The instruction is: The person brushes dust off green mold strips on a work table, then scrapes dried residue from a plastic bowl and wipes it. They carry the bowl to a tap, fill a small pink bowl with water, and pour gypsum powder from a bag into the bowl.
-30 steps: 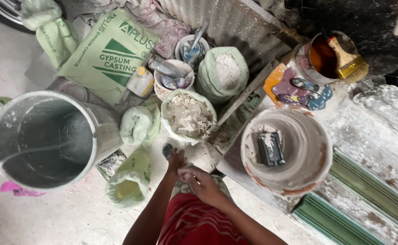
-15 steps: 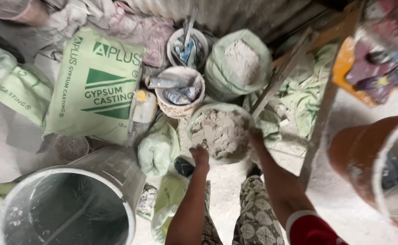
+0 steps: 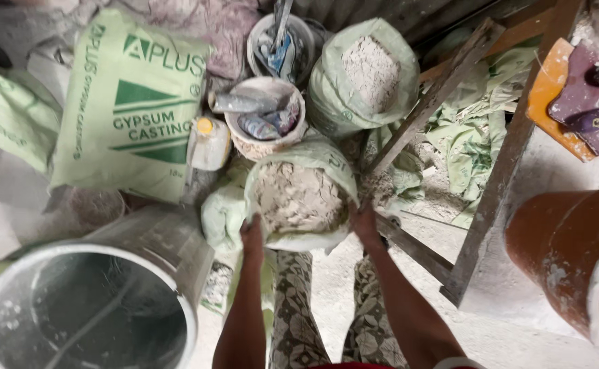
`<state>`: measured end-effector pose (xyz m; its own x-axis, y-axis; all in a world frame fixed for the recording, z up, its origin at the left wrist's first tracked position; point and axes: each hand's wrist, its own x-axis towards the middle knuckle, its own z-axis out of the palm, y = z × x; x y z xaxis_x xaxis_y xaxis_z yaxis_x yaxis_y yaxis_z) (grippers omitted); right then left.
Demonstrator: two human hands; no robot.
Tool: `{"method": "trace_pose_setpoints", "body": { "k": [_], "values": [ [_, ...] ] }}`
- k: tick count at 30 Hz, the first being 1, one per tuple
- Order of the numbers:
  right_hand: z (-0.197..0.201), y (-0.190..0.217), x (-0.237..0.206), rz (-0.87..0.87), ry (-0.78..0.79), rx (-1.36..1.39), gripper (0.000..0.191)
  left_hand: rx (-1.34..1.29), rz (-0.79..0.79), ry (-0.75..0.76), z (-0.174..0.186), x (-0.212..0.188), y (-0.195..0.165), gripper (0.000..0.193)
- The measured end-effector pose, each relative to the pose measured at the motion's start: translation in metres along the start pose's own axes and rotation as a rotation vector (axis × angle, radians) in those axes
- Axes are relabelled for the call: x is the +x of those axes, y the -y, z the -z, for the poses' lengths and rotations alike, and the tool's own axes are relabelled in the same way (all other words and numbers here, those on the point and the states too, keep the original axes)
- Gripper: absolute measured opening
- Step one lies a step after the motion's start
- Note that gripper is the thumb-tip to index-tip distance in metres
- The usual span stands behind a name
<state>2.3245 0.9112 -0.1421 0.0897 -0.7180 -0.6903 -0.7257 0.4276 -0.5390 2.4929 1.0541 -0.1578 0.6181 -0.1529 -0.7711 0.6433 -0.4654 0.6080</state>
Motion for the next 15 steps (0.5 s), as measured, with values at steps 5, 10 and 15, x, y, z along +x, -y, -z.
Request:
{"method": "trace_pose_setpoints", "body": {
  "k": [5,10,15],
  "values": [
    [0.047,-0.003,0.035,0.108,-0.354,-0.209,0.045,0.389,-0.223,-0.013,-0.066,-0.027,0.017,0.081],
    [0.051,-0.002,0.046,0.002,-0.347,-0.587,0.077,0.383,0.015,-0.199,-0.052,-0.046,0.021,0.084],
    [0.032,0.032,0.053,0.544,-0.386,-0.768,0.083,0.128,0.375,-0.118,-0.031,-0.062,-0.004,0.088]
  ]
}}
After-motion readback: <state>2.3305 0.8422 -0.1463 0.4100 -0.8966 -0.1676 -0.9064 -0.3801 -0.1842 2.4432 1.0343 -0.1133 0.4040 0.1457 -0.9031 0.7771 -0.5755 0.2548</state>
